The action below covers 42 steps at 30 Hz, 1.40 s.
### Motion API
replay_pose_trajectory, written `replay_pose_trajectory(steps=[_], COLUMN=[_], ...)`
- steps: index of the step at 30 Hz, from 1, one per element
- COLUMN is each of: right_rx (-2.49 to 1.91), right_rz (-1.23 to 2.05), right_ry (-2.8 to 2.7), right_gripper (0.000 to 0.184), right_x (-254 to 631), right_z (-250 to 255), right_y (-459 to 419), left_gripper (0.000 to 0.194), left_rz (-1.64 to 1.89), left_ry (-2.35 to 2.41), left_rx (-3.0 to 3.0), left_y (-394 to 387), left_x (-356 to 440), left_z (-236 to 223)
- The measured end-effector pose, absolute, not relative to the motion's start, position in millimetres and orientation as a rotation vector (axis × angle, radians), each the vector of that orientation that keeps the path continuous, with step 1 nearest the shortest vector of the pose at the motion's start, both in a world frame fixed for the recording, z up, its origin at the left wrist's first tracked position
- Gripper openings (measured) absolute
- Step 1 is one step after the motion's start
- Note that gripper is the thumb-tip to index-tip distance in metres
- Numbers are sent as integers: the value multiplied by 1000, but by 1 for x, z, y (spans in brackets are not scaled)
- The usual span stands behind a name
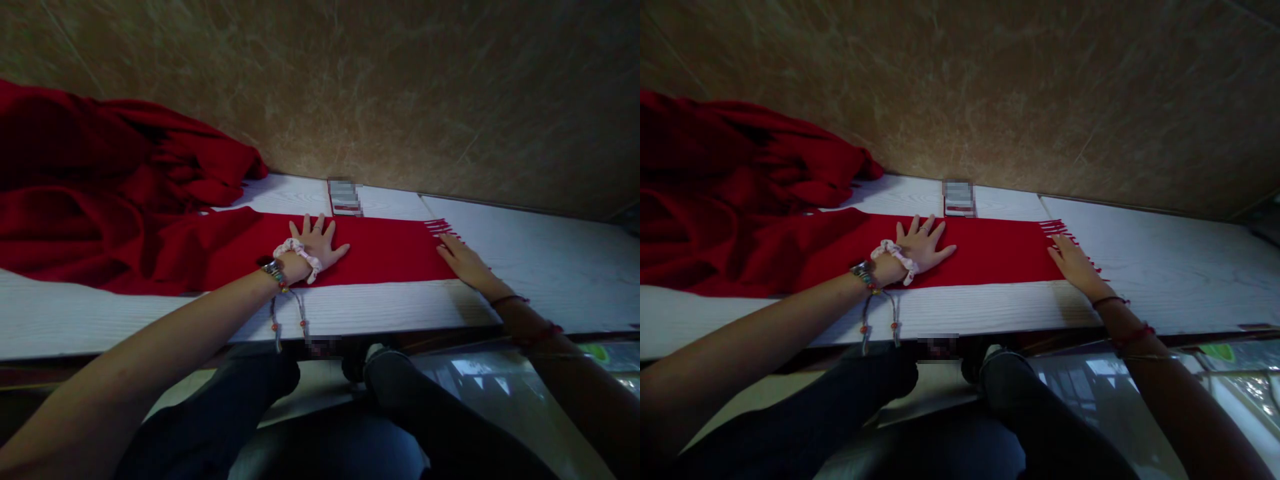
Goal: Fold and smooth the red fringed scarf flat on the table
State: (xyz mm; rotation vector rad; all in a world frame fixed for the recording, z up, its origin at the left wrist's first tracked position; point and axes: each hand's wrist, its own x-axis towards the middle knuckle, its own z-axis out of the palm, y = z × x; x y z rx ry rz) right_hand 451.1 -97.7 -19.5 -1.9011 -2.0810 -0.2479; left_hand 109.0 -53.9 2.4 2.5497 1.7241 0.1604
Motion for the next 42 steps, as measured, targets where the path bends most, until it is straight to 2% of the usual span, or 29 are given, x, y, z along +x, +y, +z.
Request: replay_pose_trajectory(steps=[2, 4, 8, 13, 19, 21, 26, 29, 37, 42], right_rx=[-1873, -1797, -1682, -1781, -1898, -1911, -1884, -1845, -1743, -1613], right_rz=[-324, -349, -185, -99, 250, 264, 178, 294, 481, 577], right_ry=[-2061, -2113, -2286, -2154, -1980, -1998, -1964, -1843, -1813, -1807], right_gripper=[39, 35, 25, 21, 17, 16, 22, 26, 59, 62], right_x=[453, 449, 439, 447, 450, 445, 438, 445, 454, 448], right_z=[-13, -6, 5, 6, 10, 14, 16, 10, 10, 11], right_y=[-105, -114, -128, -127, -112, -107, -106, -109, -110, -117], left_gripper=[60, 51, 44, 45, 45, 45, 45, 45, 46, 46], left_rz=[251, 313, 82, 4, 32, 44, 32, 27, 49, 37], left_ry=[1652, 1373, 752, 751, 758, 760, 764, 772, 730, 751], left_rx=[2690, 2916, 3044, 2949, 2920, 2918, 2925, 2913, 2920, 2915], left_y=[-55, -56, -57, -56, -55, -54, -55, -56, -53, -53], left_x=[110, 112, 117, 119, 118, 118, 118, 118, 117, 117], left_z=[4, 7, 10, 7, 5, 4, 4, 6, 3, 3])
